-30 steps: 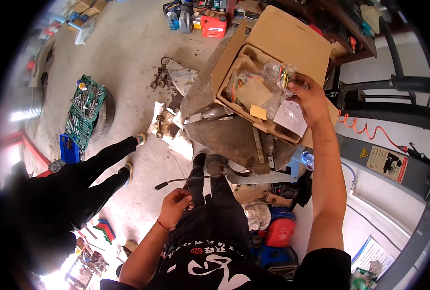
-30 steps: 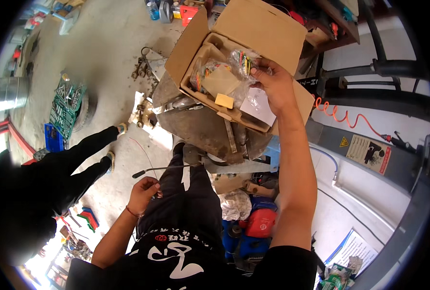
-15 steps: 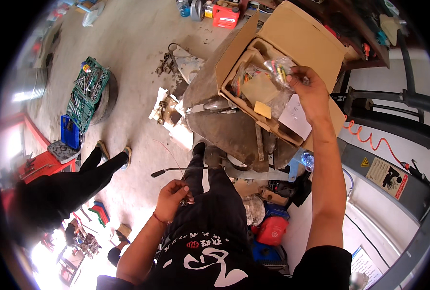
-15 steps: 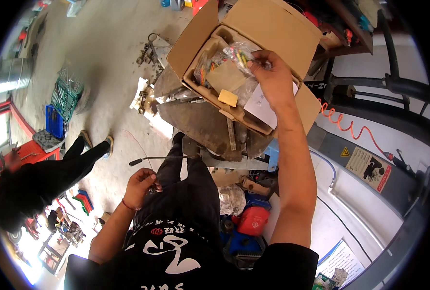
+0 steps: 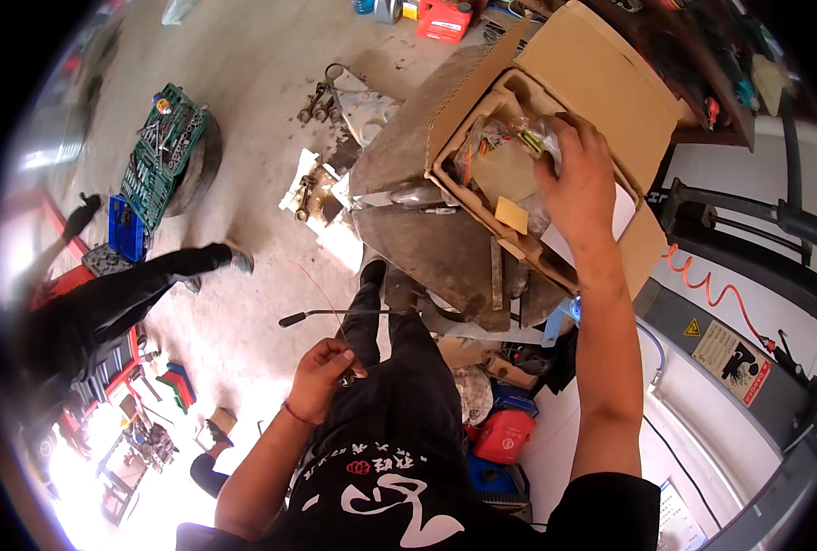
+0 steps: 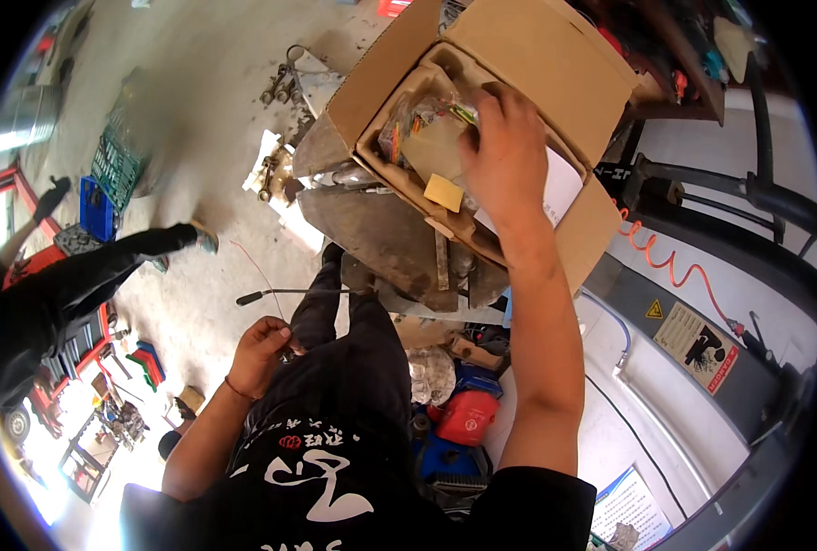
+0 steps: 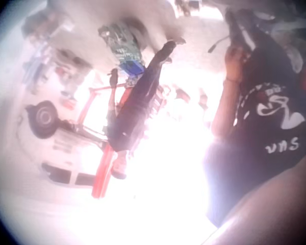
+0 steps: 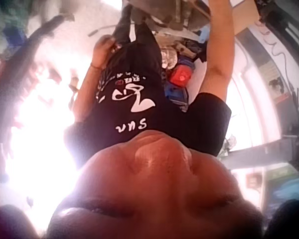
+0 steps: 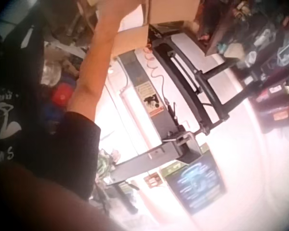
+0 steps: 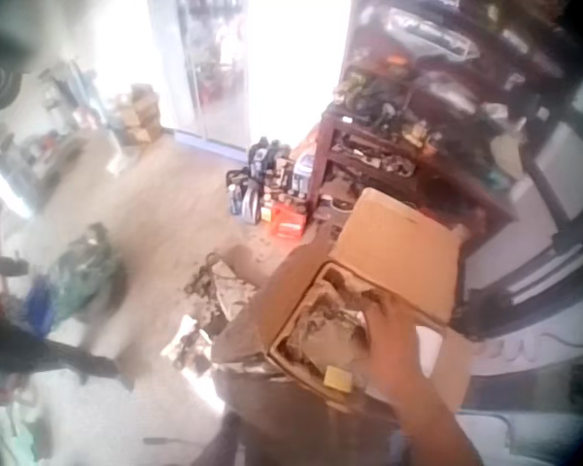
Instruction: The person uses a soldering iron to apply solder to a small electronic component held in a clamp. They repeatedly heat the component and apply solder wire, then clean the iron tip with a sponge. The person also uses a small brush to clean the component and briefly handles a red tool box and a cardboard box.
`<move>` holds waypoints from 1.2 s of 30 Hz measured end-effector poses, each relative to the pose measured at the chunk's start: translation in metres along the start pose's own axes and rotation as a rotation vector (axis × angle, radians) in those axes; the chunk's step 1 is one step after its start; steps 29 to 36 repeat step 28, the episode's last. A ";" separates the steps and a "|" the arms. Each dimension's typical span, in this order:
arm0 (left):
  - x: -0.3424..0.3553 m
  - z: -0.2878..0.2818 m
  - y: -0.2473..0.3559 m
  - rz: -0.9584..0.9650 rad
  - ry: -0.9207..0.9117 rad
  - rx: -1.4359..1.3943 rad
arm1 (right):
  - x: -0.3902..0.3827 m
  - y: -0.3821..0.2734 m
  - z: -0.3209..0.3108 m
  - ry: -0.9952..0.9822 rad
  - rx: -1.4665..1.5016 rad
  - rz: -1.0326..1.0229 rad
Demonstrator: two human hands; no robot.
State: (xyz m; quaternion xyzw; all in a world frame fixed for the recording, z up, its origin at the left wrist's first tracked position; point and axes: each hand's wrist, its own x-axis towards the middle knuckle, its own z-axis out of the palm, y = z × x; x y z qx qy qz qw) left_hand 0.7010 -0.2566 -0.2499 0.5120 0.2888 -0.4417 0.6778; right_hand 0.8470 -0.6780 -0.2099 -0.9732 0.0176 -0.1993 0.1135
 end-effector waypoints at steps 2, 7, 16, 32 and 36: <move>0.001 0.000 -0.001 0.005 -0.008 -0.006 | -0.002 -0.016 0.002 -0.063 0.160 0.052; -0.010 0.027 0.031 -0.023 -0.145 -0.411 | -0.004 -0.028 0.011 -0.441 0.463 0.585; -0.033 0.098 0.100 0.097 -0.300 -0.385 | 0.001 0.022 0.028 -0.282 -0.157 0.136; -0.061 0.193 0.175 0.463 -0.598 -0.235 | -0.028 -0.046 -0.147 0.035 0.545 0.021; -0.061 0.193 0.175 0.463 -0.598 -0.235 | -0.028 -0.046 -0.147 0.035 0.545 0.021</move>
